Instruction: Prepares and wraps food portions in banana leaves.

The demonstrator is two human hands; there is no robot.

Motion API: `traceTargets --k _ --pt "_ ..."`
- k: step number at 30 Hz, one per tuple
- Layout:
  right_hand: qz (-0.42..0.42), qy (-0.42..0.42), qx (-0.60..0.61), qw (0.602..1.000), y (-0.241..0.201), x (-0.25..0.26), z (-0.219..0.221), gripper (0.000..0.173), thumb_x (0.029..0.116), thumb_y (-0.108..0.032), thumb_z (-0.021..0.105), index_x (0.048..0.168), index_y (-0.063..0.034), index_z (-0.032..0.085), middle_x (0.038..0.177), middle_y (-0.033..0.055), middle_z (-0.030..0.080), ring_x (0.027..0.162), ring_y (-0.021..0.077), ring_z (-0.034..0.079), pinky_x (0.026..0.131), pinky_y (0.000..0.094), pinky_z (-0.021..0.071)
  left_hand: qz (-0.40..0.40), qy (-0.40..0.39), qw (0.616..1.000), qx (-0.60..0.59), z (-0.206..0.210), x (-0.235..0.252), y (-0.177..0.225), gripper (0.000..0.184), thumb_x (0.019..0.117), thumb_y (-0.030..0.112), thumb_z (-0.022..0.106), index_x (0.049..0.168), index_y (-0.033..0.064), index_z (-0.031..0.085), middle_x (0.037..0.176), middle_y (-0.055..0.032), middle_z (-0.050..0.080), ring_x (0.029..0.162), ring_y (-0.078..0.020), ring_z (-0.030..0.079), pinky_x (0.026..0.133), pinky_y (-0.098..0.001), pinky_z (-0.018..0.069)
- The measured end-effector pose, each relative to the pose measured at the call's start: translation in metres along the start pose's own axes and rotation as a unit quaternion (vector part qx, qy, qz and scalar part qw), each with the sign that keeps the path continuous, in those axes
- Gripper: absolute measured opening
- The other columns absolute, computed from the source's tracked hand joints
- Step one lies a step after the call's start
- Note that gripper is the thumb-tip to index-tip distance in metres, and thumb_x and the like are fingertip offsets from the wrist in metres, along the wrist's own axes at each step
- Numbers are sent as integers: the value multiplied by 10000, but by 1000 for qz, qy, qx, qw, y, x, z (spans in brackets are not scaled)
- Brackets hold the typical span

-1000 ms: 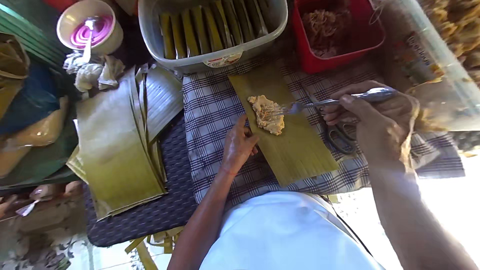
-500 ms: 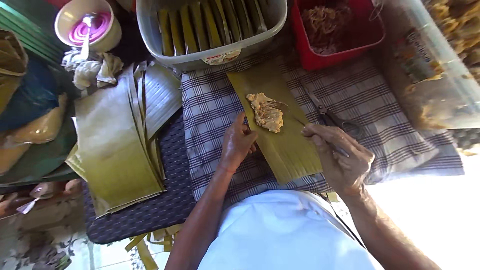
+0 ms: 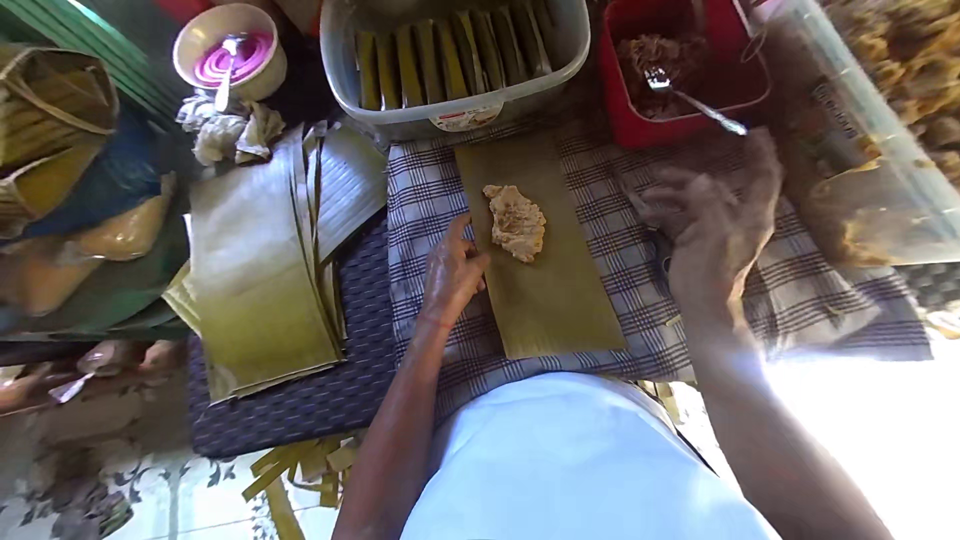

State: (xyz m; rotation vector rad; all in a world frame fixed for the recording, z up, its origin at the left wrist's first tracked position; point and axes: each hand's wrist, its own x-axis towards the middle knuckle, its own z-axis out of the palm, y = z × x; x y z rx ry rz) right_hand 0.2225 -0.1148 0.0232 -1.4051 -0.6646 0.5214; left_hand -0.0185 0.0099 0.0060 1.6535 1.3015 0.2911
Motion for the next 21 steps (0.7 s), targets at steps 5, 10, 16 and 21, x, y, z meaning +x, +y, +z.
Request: traceTargets --k 5,10,16,21 --pt "-123 -189 -484 845 32 -48 16 457 963 -265 701 1297 42 646 1415 289 534 1304 494 506 1027 624 465 58 25 996 59 -1 2 -3 378 992 152 655 1354 74 582 968 -151 708 694 -246 682 612 -430 581" --pt "-63 -197 -382 901 31 -34 32 324 854 -98 806 1076 86 658 1363 288 555 1275 472 516 1046 606 441 73 39 997 7 -1 8 0 299 970 109 684 1260 37 686 1183 -175 704 1039 -292 697 921 -520 550" --pt "149 -248 53 956 36 -25 39 607 903 12 520 1486 -134 441 1411 21 587 1165 98 630 921 286 562 57 25 989 -132 10 7 14 378 948 44 681 1326 34 658 1188 -148 708 1027 -206 697 914 -415 567" --pt "121 -246 47 961 34 -30 57 820 823 72 468 1608 -104 310 1642 54 354 1416 131 447 1099 311 445 105 20 993 44 23 13 54 457 962 67 655 1409 1 592 1267 -192 680 1150 -276 670 1027 -443 513"
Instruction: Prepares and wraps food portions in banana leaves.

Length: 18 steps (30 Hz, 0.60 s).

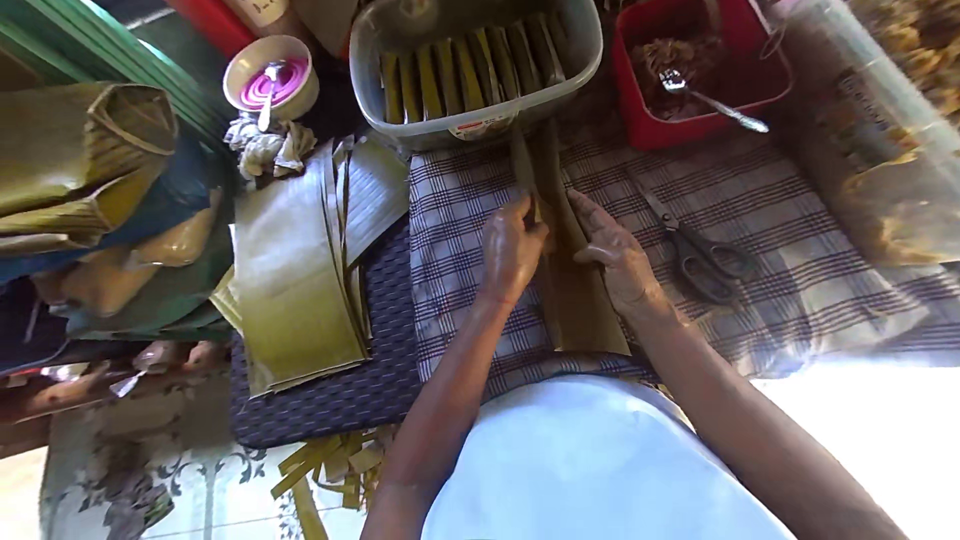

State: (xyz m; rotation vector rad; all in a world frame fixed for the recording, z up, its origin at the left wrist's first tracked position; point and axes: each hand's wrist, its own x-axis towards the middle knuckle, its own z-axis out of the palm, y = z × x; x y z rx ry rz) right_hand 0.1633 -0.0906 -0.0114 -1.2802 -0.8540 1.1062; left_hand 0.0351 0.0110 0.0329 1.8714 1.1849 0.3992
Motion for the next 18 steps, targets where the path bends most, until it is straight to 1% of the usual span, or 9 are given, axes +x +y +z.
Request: traceTargets --k 3,5,7,9,11,13,15,17,18 --pt "-4 4 -15 1000 -1 -2 5 876 790 54 478 1628 -107 275 1645 59 348 1399 115 454 1080 287 442 23 -37 988 150 17 9 18 466 988 60 587 1441 -39 536 1248 -254 650 1156 -375 644 1001 -500 505" --pt "-6 -1 -17 1000 -1 -1 6 886 790 45 496 1632 -109 265 1632 53 373 1386 101 468 1083 279 443 38 -43 974 221 28 11 22 423 1013 60 542 1417 -63 534 1245 -272 636 1132 -394 654 959 -497 527" --pt "-3 -6 -27 1000 -4 0 5 868 807 55 490 1631 -99 266 1635 60 368 1391 108 464 1087 283 437 35 -57 971 229 29 13 20 431 1028 67 516 1441 -57 515 1278 -271 617 1150 -393 644 973 -488 520" --pt "-2 -13 -58 998 -10 0 7 846 821 52 482 1629 -82 271 1658 63 332 1437 121 416 1125 294 400 49 -55 985 156 21 15 9 447 1008 57 558 1443 -41 534 1285 -265 632 1170 -383 640 1013 -489 501" --pt "-18 -27 -134 990 -17 3 13 811 847 44 506 1620 -47 277 1679 91 287 1493 171 356 1178 340 352 61 -23 997 45 12 10 -8 432 980 44 611 1407 -16 589 1220 -223 685 1108 -321 673 1002 -456 509" --pt "-60 -46 -263 962 -15 8 24 784 886 16 575 1607 14 268 1691 177 217 1558 285 239 1236 418 277 50 11 998 -37 7 2 -23 421 972 42 635 1390 -2 607 1235 -183 696 1116 -254 684 1013 -413 523" --pt "-92 -72 -375 920 0 14 33 822 871 -60 646 1587 70 265 1676 260 187 1568 405 140 1263 493 193 25 36 993 -107 5 -6 -35 402 980 40 628 1378 -8 607 1265 -181 681 1128 -235 675 1000 -413 529" --pt "-104 -112 -414 897 7 19 32 831 856 -71 667 1578 79 283 1676 270 176 1564 444 107 1263 543 139 -3 55 988 -144 2 -11 -42 396 973 55 632 1365 1 617 1270 -172 678 1133 -224 669 996 -417 527" --pt "-97 -125 -396 905 3 20 28 793 869 -41 648 1577 62 306 1677 253 196 1562 432 140 1261 544 162 -15 62 986 -153 0 -12 -45 376 969 70 630 1339 1 631 1245 -171 681 1113 -223 668 978 -423 527"
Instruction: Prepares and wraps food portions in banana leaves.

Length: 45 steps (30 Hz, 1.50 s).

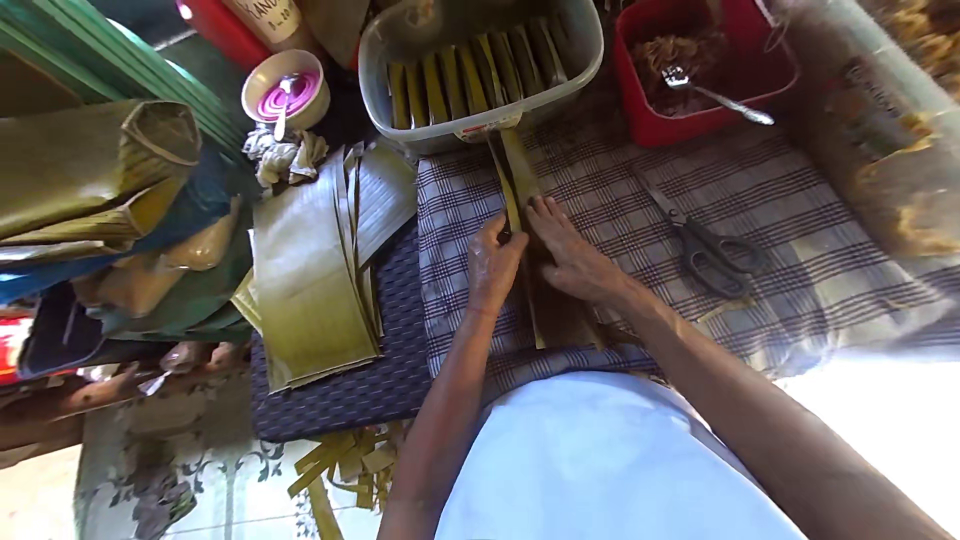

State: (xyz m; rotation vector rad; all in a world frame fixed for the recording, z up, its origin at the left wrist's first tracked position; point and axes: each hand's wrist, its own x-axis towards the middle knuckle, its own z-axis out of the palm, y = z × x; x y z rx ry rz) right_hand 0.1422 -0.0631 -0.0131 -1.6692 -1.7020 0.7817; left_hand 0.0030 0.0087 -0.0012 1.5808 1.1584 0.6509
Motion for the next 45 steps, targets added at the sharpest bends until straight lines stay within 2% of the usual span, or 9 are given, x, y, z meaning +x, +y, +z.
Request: traceTargets --k 5,12,18,20,25,30,35,42,45 --pt "110 110 287 945 9 -2 -25 633 924 66 534 1539 -10 407 1514 165 507 1322 175 552 1079 331 469 -15 11 999 33 -4 7 -1 262 995 203 600 1131 5 705 1179 -153 653 1071 -238 632 943 -461 502" --pt "49 172 288 941 -44 -16 2 516 1107 -128 367 1621 -141 322 1627 71 400 1406 184 488 1139 386 422 -141 71 961 -228 20 -17 29 360 1115 247 380 1277 18 606 1079 -122 666 958 -170 650 852 -377 549" --pt "-46 184 42 981 -48 -13 19 464 1082 -55 355 1532 4 450 1604 197 406 1521 403 310 1263 521 199 -164 8 883 -439 19 -51 37 446 1106 455 304 1289 145 567 1131 -49 677 1017 -166 669 857 -383 568" --pt "-8 178 63 982 -39 -13 11 460 1095 -68 342 1539 3 437 1612 198 393 1517 400 320 1260 524 216 -155 -11 881 -447 23 -58 33 475 1111 447 293 1385 132 520 1264 -87 649 1151 -212 640 967 -444 538" --pt "-57 143 104 983 -75 -22 16 458 1101 -117 358 1543 -64 466 1614 129 417 1530 298 325 1265 458 220 -157 -21 865 -477 17 -58 41 458 1107 456 255 1021 184 613 830 25 670 767 -71 673 674 -247 567" --pt "-41 166 47 984 -30 -2 11 464 1090 -74 340 1536 -6 445 1591 222 415 1486 421 367 1230 546 272 -126 -67 854 -500 15 -63 17 505 1108 473 216 1406 166 485 1315 -62 628 1234 -212 600 1042 -453 498" --pt "-30 120 101 987 -67 -22 25 453 1107 -115 352 1542 -55 464 1620 144 401 1528 320 323 1256 470 239 -172 -55 839 -513 9 -62 16 482 1096 508 244 1149 212 622 1001 25 708 928 -103 693 793 -312 583" --pt "113 84 270 952 1 -8 -20 407 1080 -119 470 1482 -95 533 1435 126 595 1268 205 600 1064 408 485 -195 8 854 -482 12 -47 9 434 1114 428 303 1371 147 511 1228 -81 658 1135 -220 651 966 -440 547" --pt "121 51 327 936 8 -26 -26 576 1021 22 497 1576 -37 352 1569 159 449 1376 207 509 1112 356 439 -212 46 854 -474 19 -47 8 355 1105 353 379 1329 129 539 1165 -88 669 1069 -218 670 920 -430 567"
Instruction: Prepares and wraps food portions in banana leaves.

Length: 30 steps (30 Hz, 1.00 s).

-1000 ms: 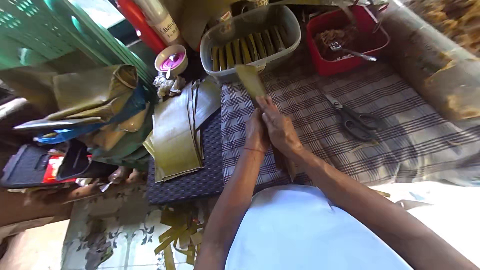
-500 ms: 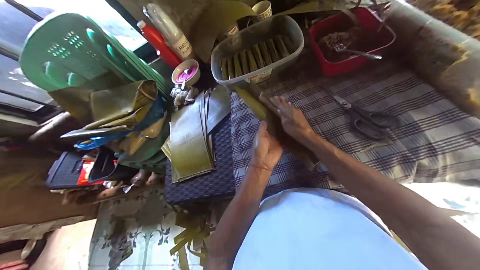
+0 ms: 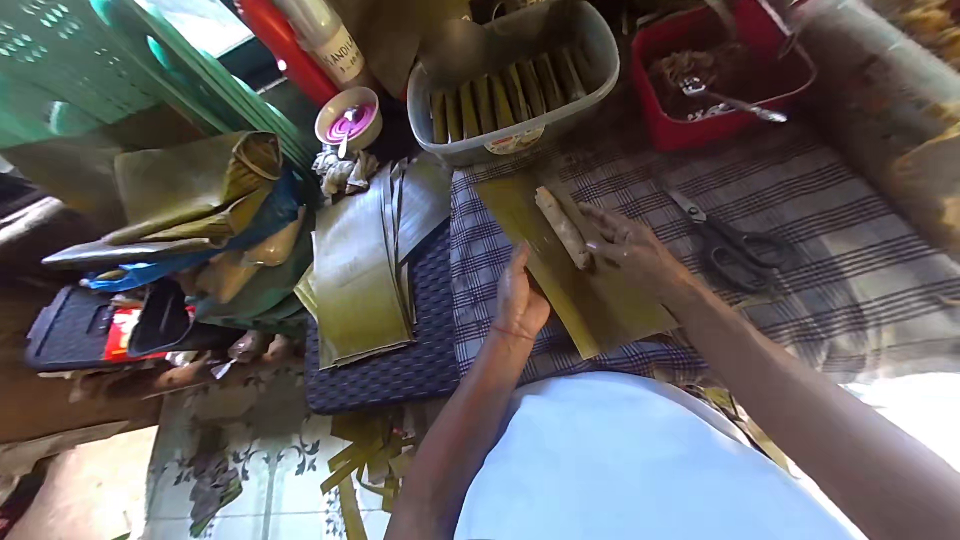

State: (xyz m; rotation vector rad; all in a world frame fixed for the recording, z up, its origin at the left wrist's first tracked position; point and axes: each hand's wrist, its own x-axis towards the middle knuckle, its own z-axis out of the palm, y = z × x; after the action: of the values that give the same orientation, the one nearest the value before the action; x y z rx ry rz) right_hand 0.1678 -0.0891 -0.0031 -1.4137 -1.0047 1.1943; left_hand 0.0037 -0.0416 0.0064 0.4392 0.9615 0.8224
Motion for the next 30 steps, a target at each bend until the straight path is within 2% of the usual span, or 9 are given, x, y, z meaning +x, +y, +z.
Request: traceTargets --k 3,7,9,12,15,17,20,23,30 --pt "-7 48 -16 999 -13 -23 37 531 1078 -38 412 1602 -62 327 1617 101 409 1441 162 447 1172 340 376 -24 -3 1000 -5 8 -7 -7 368 1107 384 361 1282 129 560 1091 -71 684 993 -191 685 856 -401 583" --pt "-154 36 -139 978 -21 -35 88 486 1095 -152 387 1578 -117 425 1627 61 410 1542 243 302 1271 525 153 -35 -66 996 -51 17 -22 11 448 1102 484 254 1072 207 605 842 52 666 733 -36 664 654 -207 565" --pt "-195 33 -189 962 -19 -28 86 489 1100 -137 372 1587 -102 404 1634 74 395 1551 261 279 1279 502 138 -25 -98 992 -78 11 -29 15 465 1095 512 243 1147 243 618 974 70 705 865 -27 694 736 -213 581" --pt "-173 55 -232 956 -16 -4 71 487 1108 -103 338 1589 -30 359 1645 137 356 1552 333 264 1280 496 154 16 -131 989 -65 6 -31 11 526 1102 503 187 1388 208 515 1321 -15 642 1225 -151 616 1009 -385 528" --pt "-134 63 -152 977 -23 -9 87 474 1108 -124 358 1573 -45 402 1646 108 363 1549 295 278 1269 472 196 17 -96 995 -36 9 -28 10 505 1106 493 213 1354 229 565 1228 32 675 1077 -75 662 863 -274 564" --pt "-128 38 -89 987 -34 -25 101 462 1108 -148 381 1558 -68 440 1640 74 381 1550 239 279 1266 449 194 10 -70 997 -35 11 -27 13 436 1100 502 253 1140 243 601 950 78 675 835 -2 662 679 -181 545" --pt "-127 -2 -71 989 -29 -29 87 484 1106 -133 372 1587 -88 393 1647 58 372 1529 194 323 1255 405 238 -19 -78 996 -45 0 -31 9 451 1100 506 256 1236 226 582 1076 40 687 984 -64 676 812 -262 573" --pt "-41 0 -83 996 -14 -30 39 457 1098 -111 411 1554 -97 451 1523 67 534 1308 106 560 1089 301 455 -26 -75 997 -21 -25 -37 -7 469 1109 447 303 1378 141 535 1259 -91 665 1181 -230 643 1007 -460 535" --pt "50 -37 -96 993 -16 22 3 410 995 -100 636 1398 -36 599 1258 136 672 1033 147 660 894 329 543 75 -5 997 17 -28 -9 8 379 1106 377 370 1361 152 538 1183 -61 679 1075 -187 677 908 -417 579"
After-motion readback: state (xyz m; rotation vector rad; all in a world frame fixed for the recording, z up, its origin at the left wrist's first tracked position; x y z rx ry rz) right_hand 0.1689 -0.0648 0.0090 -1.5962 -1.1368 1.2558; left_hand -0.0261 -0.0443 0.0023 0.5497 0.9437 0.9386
